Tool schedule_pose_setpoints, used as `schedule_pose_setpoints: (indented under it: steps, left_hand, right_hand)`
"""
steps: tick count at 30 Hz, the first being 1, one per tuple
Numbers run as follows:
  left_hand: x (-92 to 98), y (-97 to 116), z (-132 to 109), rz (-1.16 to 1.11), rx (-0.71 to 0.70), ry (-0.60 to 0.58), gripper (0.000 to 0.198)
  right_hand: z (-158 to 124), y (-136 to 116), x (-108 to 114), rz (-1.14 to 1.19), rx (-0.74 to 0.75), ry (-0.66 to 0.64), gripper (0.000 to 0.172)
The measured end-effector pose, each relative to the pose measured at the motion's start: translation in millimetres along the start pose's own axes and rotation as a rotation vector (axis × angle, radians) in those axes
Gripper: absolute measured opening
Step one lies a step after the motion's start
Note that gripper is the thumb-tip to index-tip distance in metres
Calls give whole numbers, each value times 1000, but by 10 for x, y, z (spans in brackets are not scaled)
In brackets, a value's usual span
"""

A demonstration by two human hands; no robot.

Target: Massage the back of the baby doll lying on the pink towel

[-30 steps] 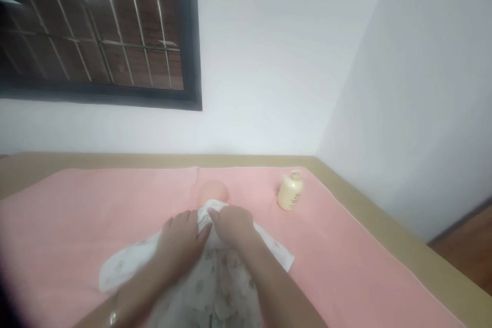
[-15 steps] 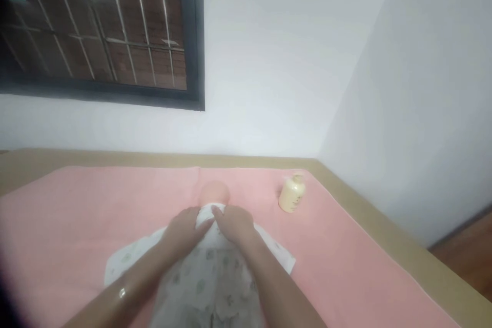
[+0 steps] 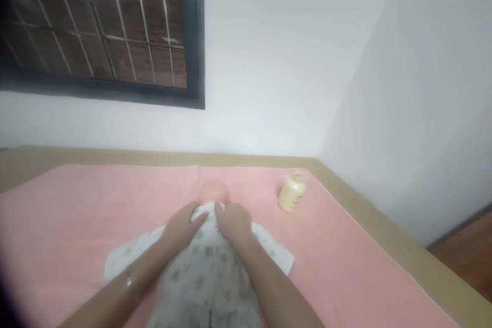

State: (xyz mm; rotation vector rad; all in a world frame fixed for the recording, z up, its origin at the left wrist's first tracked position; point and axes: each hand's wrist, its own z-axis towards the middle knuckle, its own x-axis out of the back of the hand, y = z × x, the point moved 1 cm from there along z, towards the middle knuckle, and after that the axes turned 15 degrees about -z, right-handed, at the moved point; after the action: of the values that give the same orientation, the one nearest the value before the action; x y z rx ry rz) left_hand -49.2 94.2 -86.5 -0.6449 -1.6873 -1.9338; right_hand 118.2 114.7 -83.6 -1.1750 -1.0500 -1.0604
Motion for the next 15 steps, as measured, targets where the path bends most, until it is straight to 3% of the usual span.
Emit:
schedule_pose_setpoints:
  steps: [9,15]
  left_hand:
    - [-7,10,22,28,13,-22,42]
    - [15,15,47,25,-22,0,41]
  right_hand:
    - [58,68,-98,115,-14,42,55]
    - [81,111,-114,143,24,47,64]
